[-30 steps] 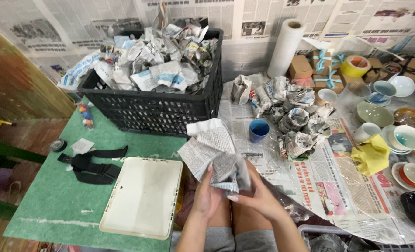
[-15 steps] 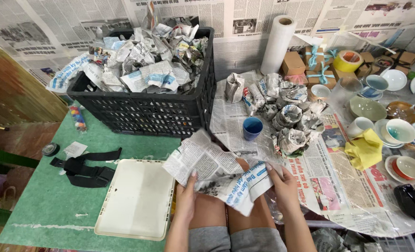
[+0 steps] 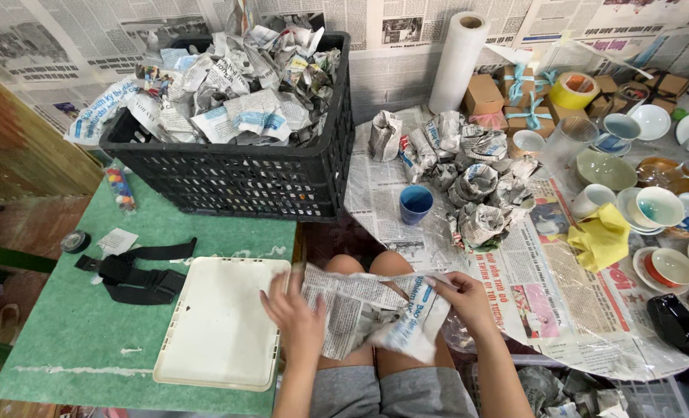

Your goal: The person sits on the floor and wraps small ceramic items, including cups and a saucer, in newspaper. They fold the paper around each item and place the wrapped bundles on a nearby table. The workspace is covered with newspaper, and a crate of paper is visible nearby.

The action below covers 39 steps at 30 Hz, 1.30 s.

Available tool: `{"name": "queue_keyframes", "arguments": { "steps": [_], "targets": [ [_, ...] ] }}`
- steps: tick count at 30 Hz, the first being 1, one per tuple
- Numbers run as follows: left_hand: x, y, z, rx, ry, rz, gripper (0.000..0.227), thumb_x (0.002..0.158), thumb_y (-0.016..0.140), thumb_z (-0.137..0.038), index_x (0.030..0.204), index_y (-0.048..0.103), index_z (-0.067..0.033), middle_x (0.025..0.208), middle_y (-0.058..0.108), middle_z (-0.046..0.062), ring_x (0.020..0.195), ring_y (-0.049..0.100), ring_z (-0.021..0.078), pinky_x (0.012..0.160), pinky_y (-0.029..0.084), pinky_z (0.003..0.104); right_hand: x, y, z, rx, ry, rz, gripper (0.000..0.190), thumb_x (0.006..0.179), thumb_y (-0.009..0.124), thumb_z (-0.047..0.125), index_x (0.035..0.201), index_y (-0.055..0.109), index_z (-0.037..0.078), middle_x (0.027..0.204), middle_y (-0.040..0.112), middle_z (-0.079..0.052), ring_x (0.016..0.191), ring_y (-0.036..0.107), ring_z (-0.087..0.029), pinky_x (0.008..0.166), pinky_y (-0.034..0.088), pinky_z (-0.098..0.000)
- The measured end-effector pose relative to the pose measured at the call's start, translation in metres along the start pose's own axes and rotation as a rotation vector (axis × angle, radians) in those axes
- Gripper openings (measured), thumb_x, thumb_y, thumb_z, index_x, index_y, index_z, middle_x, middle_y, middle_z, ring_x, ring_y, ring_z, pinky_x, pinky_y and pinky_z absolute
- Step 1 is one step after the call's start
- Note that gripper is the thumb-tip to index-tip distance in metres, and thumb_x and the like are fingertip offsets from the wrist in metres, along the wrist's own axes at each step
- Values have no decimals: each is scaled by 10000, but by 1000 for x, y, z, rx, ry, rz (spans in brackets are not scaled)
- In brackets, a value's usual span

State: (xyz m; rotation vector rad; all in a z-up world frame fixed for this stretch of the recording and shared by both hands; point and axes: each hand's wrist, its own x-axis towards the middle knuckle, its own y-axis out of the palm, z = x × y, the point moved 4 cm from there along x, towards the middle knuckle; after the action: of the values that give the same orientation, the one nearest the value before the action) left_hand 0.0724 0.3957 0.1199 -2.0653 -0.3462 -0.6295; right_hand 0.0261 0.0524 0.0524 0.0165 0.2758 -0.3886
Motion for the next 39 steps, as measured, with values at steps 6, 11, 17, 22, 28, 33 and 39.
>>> {"name": "queue_keyframes", "arguments": {
  "steps": [6, 11, 17, 22, 28, 33, 39],
  "targets": [
    [-41, 47, -28, -189, 361, 74, 434, 873, 769, -202, 1202, 498, -119, 1379, 516, 101, 1378, 426, 316, 1190, 296, 552, 19, -2, -3, 18, -85, 37, 255, 826, 811, 118, 1010, 723, -36, 818, 748, -67, 709, 678, -99, 616, 534, -247],
    [-56, 83, -31, -321, 596, 228, 228, 1034, 705, -220, 1182, 549, -145, 1319, 573, 51, 1316, 524, 249, 1163, 413, 394, 32, -7, -18, -123, -88, -13, 270, 871, 821, 127, 1054, 728, -48, 813, 710, -104, 691, 605, -121, 593, 470, -281],
    [-34, 85, -61, -159, 518, 533, 718, 947, 588, -573, 1437, 468, -62, 1525, 409, 188, 1454, 322, 362, 1196, 179, 597, 32, -1, -17, 13, -193, 6, 312, 888, 765, 170, 1111, 697, -37, 943, 741, -83, 817, 659, -96, 706, 519, -256],
    [-24, 79, -76, -78, 456, 605, 837, 925, 587, -634, 1511, 376, -75, 1596, 283, 203, 1507, 187, 357, 1179, 58, 667, 9, -6, -12, -26, 188, 85, 383, 898, 685, 286, 1204, 664, 56, 940, 719, -101, 757, 678, -177, 685, 564, -320],
    [-30, 87, -78, -64, 419, 549, 792, 947, 588, -596, 1533, 379, -106, 1607, 288, 205, 1521, 194, 366, 1195, 55, 655, -12, -5, 3, -82, 81, 317, 368, 891, 747, 242, 1109, 734, -54, 915, 773, -71, 802, 720, -142, 716, 559, -285],
    [-32, 93, -82, -85, 365, 527, 773, 959, 575, -567, 1542, 356, -108, 1608, 275, 196, 1516, 179, 372, 1187, 26, 669, -7, -14, -2, 6, 154, 167, 332, 940, 725, 244, 1088, 716, -54, 842, 672, -39, 730, 628, -114, 658, 530, -302],
    [-35, 100, -83, -29, 370, 516, 747, 976, 539, -542, 1552, 338, -111, 1606, 249, 212, 1513, 159, 381, 1178, 5, 679, 1, -21, -14, -76, 169, 57, 342, 944, 689, 247, 1169, 681, -9, 858, 703, -25, 709, 610, -80, 602, 502, -261]
  ]
}}
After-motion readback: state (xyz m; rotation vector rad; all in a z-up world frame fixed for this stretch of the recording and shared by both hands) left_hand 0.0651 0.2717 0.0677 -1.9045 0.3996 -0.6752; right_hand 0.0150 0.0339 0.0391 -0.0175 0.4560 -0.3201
